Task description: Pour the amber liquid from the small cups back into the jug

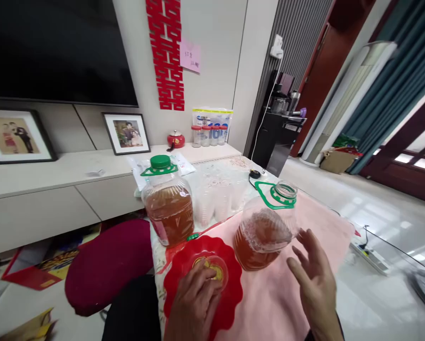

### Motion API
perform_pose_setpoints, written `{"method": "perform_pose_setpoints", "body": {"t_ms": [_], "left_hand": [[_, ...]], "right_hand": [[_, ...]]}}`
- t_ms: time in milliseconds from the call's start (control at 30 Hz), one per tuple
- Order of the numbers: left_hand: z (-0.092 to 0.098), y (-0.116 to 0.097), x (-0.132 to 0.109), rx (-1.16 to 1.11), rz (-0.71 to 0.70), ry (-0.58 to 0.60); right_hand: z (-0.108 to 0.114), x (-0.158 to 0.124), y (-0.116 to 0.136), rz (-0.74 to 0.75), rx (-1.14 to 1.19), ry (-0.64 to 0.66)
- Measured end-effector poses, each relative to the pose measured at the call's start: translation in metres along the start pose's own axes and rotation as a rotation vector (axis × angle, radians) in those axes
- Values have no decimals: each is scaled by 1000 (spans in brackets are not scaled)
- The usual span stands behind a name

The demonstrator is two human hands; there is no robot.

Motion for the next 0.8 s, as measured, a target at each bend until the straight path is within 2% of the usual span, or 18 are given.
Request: {"method": "perform_pose_setpoints", "body": {"t_ms": [133, 267, 400, 567, 800], "left_hand": [[2, -1, 1, 20, -18, -29], [8, -6, 5, 31, -52, -91], [9, -8, 4, 8, -2, -88], [4, -7, -3, -126, 233, -20], [8, 4, 1, -234, 455, -98]], "right_hand": [[-17, 10, -28, -39, 72, 243], [-28, 22, -34, -48, 140, 468], [-31, 40, -38, -83, 133, 630], [-35, 46, -37, -93, 158, 716], [-38, 46, -28, -98, 167, 713]]}}
Point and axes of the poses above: each hand's wrist, its own x-axis towards the middle knuckle, its own z-axis out of the back of the hand, y = z × x, the point moved 5 cm from there along x, towards the middle knuckle, and after that the axes turned 8 degrees about -x, right-handed, at the moved point
